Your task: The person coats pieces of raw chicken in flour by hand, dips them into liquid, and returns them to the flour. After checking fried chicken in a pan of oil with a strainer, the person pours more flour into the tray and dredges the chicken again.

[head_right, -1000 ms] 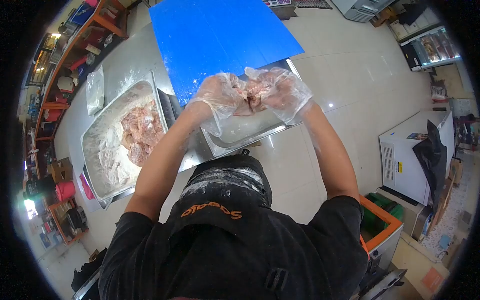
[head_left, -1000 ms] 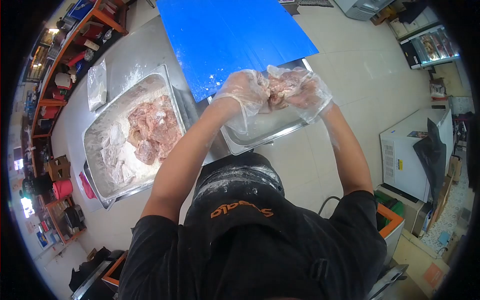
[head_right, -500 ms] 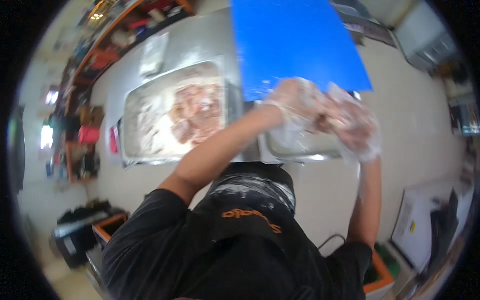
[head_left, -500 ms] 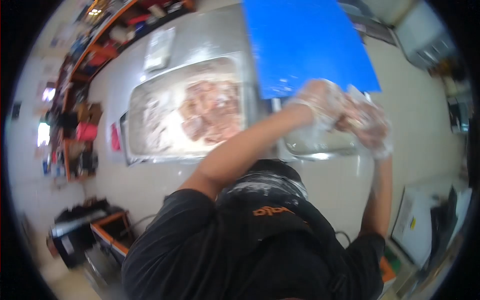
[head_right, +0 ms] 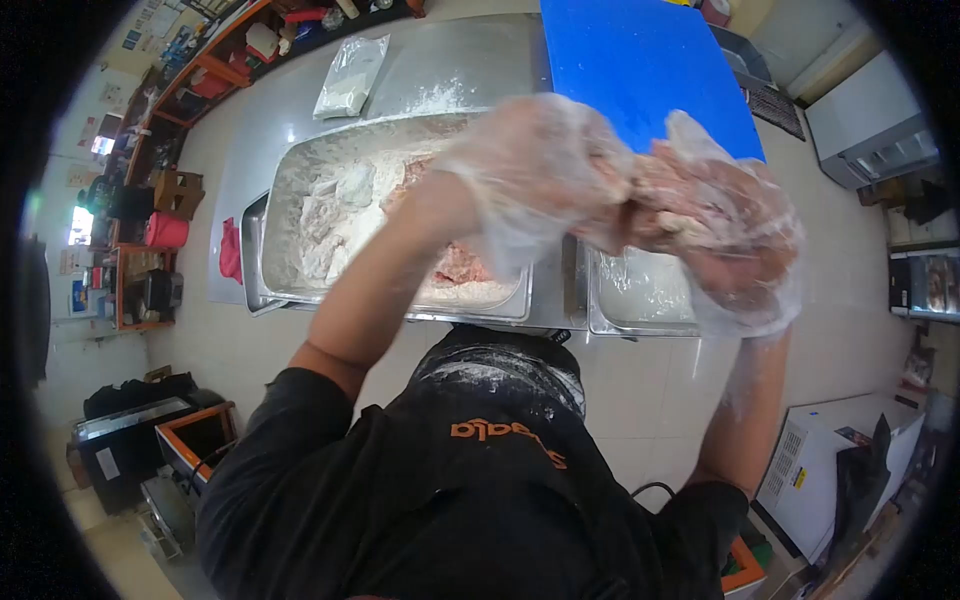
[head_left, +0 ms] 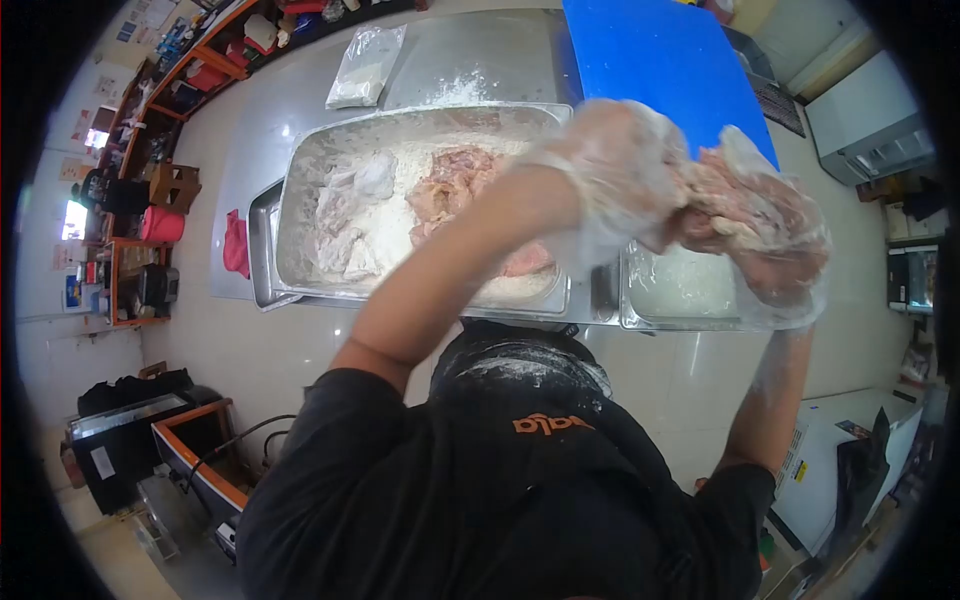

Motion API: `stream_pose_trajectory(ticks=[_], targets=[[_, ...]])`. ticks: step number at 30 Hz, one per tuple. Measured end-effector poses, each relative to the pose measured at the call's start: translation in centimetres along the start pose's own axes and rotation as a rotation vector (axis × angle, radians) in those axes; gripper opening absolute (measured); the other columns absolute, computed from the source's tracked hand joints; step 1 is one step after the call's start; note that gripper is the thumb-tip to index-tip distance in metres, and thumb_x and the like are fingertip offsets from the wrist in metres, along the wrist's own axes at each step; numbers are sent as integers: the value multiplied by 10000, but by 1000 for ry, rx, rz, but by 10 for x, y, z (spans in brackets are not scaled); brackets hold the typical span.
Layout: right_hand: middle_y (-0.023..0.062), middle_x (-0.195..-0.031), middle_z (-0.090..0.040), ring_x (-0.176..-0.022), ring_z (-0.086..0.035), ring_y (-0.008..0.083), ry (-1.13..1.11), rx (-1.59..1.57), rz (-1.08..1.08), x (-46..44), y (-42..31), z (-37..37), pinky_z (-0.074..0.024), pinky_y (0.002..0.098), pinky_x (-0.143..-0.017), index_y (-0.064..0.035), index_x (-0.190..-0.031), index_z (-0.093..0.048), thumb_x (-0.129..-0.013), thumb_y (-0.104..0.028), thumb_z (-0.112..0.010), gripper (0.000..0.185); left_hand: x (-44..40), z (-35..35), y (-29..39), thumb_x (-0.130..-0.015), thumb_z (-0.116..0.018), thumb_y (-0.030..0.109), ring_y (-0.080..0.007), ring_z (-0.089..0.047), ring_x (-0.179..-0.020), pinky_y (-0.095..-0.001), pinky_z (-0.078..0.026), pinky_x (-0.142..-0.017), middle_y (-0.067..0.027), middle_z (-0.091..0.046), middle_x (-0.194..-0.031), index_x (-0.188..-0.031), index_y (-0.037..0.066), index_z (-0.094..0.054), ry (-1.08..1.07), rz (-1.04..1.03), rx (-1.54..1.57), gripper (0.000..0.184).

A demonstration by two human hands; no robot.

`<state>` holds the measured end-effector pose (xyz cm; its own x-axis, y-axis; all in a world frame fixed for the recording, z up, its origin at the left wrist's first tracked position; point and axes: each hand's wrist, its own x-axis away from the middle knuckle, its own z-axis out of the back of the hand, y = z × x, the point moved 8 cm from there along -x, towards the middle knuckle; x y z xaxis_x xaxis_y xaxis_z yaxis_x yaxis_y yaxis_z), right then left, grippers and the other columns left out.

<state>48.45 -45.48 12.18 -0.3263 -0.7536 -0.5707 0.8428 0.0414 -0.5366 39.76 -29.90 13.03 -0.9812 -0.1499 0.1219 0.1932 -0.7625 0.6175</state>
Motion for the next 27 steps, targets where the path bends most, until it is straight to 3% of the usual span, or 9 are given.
stream_pose_trajectory(ticks=[5,7,10,12,15,17,18,21,27], targets=[[76,-1060,-582,-1024,-578,210,-98,-156,-111,-38,-54,-83,-477,335,-883,-28,-1130,-589,-672,-1,-763,490,72,54,-75,-779,-586,207,-202,-634,-625,-310,-515,-605,-95,-673,-719,-707,116,-700,-38,251,15,163],[98,-1184,-535,-1127,-520,220,-407,-15,-177,-39,-68,-144,-421,330,-965,-33,-1233,-510,-701,-9,-707,568,84,32,-133,-785,-595,233,-231,-643,-665,-323,-518,-643,-136,-676,-764,-738,86,-697,25,354,29,185],[132,-1371,-464,-1281,-432,233,-884,178,-302,-17,-72,-225,-337,322,-1088,-42,-1387,-392,-744,-21,-623,684,103,-18,-192,-807,-594,268,-278,-647,-743,-364,-512,-720,-178,-651,-775,-869,32,-672,24,137,-8,256],[163,-1421,-392,-1254,-462,279,-808,393,31,-16,-84,-235,-351,343,-1088,-58,-1398,-379,-858,-130,-526,564,118,-15,-209,-823,-596,285,-294,-646,-790,-387,-505,-752,-181,-647,-804,-953,13,-635,-57,191,167,303],[164,-1443,-376,-1299,-422,285,-750,69,-288,-17,-76,-245,-338,326,-1099,-62,-1419,-346,-929,-194,-487,526,138,8,-217,-863,-572,299,-310,-634,-893,-413,-489,-811,-195,-636,-914,-1040,-6,-586,-117,123,457,353],[157,-1445,-380,-1309,-412,277,-729,225,-488,-49,-103,-235,-333,317,-1100,-60,-1421,-344,-917,-167,-513,543,141,16,-224,-886,-552,301,-321,-610,-975,-421,-471,-857,-208,-612,-1014,-1071,-16,-560,-77,89,439,368],[172,-1427,-397,-1271,-451,300,-573,-50,-540,-54,-106,-237,-364,330,-1072,-64,-1420,-346,-865,-96,-573,600,135,14,-220,-893,-545,300,-328,-592,-1018,-423,-459,-882,-216,-592,-1066,-1080,-22,-549,-33,105,322,372],[138,-1384,-473,-1217,-508,210,-295,38,-372,-78,-117,-228,-421,299,-979,-92,-1395,-418,-790,74,-571,646,128,-12,-221,-918,-521,314,-351,-538,-1105,-427,-419,-952,-237,-539,-1148,-1130,-51,-507,61,-108,183,422],[198,-1220,-562,-1140,-538,343,-403,236,-398,-70,-125,-241,-429,381,-977,-31,-1292,-505,-754,-50,-633,553,104,-14,-212,-785,-651,351,-366,-340,-1334,-407,-297,-1099,-342,-355,-1377,-1440,7,-280,-253,97,504,827]])
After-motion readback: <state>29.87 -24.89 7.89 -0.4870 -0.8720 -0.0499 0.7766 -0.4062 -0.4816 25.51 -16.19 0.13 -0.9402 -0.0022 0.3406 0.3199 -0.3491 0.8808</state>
